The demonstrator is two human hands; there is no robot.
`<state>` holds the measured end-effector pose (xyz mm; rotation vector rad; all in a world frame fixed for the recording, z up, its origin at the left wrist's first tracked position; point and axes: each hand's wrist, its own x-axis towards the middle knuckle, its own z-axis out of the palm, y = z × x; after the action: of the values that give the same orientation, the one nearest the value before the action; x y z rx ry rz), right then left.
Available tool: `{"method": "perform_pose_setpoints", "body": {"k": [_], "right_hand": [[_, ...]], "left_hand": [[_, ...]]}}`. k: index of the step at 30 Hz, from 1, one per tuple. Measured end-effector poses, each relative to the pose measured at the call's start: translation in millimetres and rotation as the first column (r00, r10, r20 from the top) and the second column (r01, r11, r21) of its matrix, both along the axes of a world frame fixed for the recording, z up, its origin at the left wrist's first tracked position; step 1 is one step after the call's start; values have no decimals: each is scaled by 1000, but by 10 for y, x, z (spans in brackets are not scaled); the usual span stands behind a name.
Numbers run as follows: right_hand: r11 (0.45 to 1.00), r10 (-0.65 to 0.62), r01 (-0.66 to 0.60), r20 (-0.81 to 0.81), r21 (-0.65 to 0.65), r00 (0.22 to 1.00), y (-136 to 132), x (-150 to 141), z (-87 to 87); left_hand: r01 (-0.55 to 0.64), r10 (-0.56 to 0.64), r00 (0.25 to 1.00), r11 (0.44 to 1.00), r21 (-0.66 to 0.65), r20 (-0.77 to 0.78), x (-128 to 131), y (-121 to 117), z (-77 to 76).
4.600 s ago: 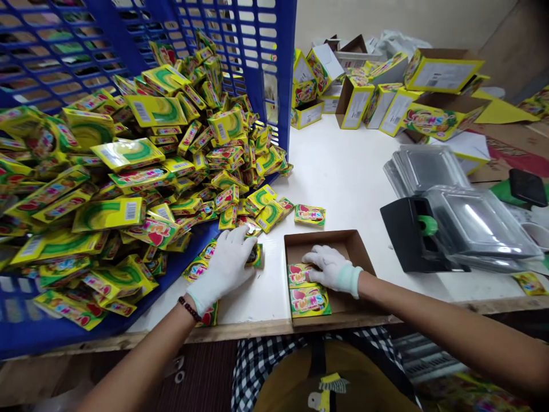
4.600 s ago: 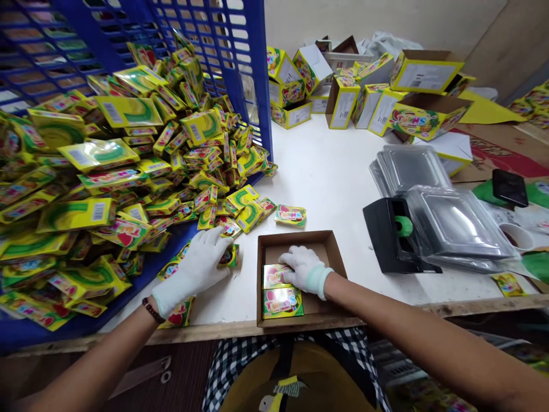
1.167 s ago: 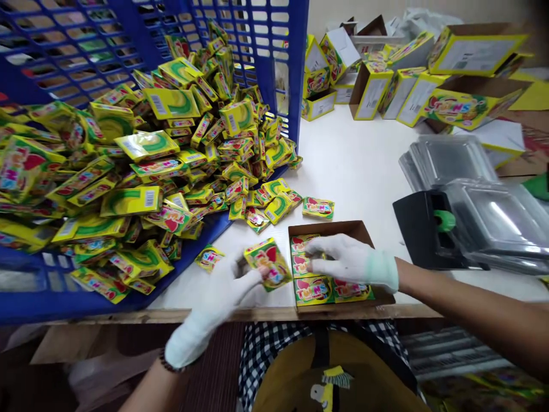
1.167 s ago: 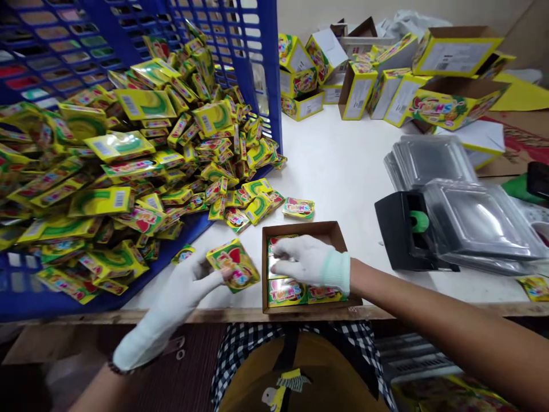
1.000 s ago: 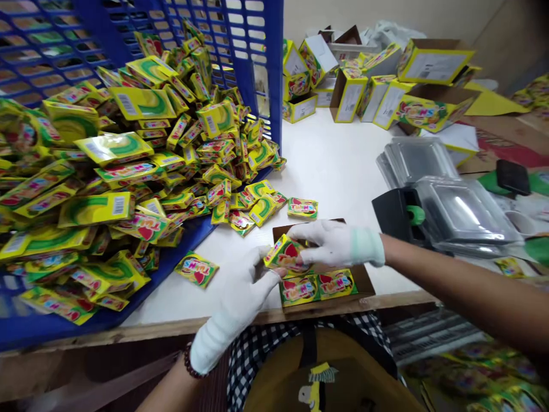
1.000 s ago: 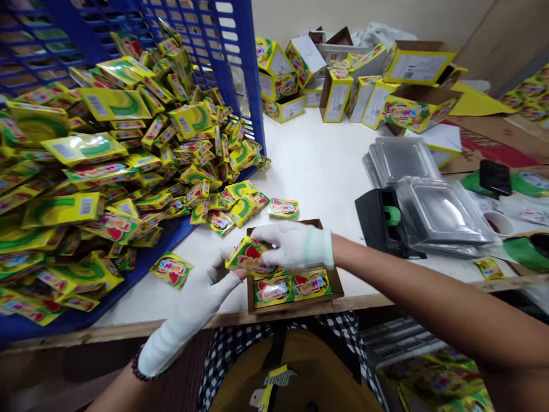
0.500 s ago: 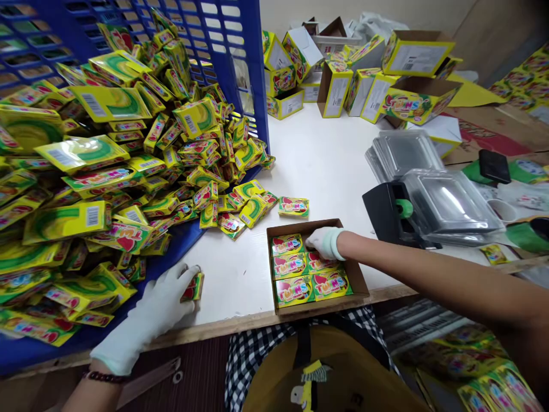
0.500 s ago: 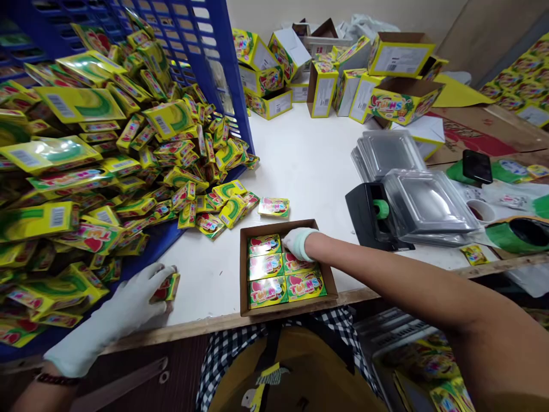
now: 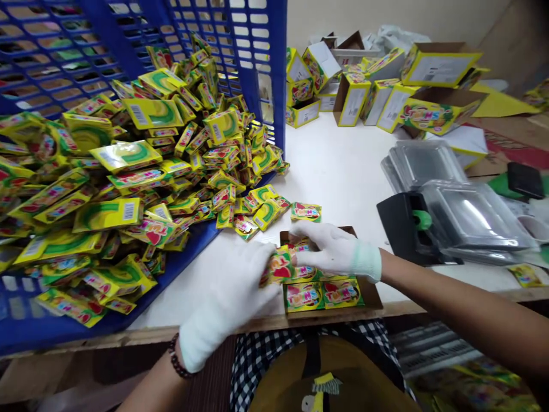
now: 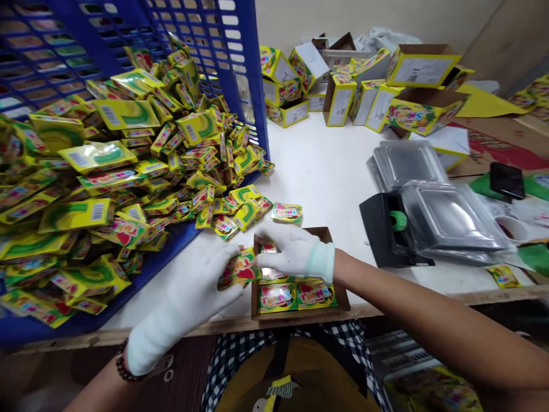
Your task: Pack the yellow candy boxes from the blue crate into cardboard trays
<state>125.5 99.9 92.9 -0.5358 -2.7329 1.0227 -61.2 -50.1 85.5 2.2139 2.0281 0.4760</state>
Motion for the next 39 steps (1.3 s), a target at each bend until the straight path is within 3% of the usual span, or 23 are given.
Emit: {"method": "perform_pose_setpoints", "body": {"k": [2,5,9,12,15,17,19,21,23,25,27,29,32,39], "right_hand": [[996,81,-81,-1,25,997,55,-22,172],[991,100,-112,143,76,985,238,77,311],[975,9,-57,218,216,976,337,273,380],[934,-170,160,3,318,985,253,367,384],[886,-437,453,-147,96,887,128,422,294],[889,-449,432,-116,-151,886,69,442,182],[888,-377,320,-126,-329,918,69,470,76],[908,-325,267,-142,-323,935,155,520,21],[960,-249,237,-66,-149,966,303,577,21],[990,-136,129,133,55,982,440,594,39],[981,-54,-26,399,194,915,494,527,34],[946,-88,-130,623,296,777,449,385,-14],[898,-205,-180,743,402,637,298,167,-144],[851,-272,-171,695,497,666,185,207,-460]], "left_hand": [[27,-30,999,997,78,44,207,147,17],[-32,8,967,996,87,254,349,317,-15],[-70,12,860,993,95,511,400,464,-84],[-187,15,792,958,218,610,478,533,-122],[-423,69,594,874,238,801,622,591,-145],[-478,52,469,854,204,882,737,624,-162],[-434,23,440,880,190,898,831,640,-186],[-361,38,494,918,165,869,875,624,-220],[-258,116,642,964,71,758,876,581,-269],[-118,144,845,990,-83,516,871,528,-334],[-4,50,978,976,-219,204,897,487,-414],[48,-61,998,950,-309,-32,953,466,-496],[41,-112,981,918,-394,-159,1027,453,-583],[42,-128,976,903,-428,-176,1021,426,-604]]}}
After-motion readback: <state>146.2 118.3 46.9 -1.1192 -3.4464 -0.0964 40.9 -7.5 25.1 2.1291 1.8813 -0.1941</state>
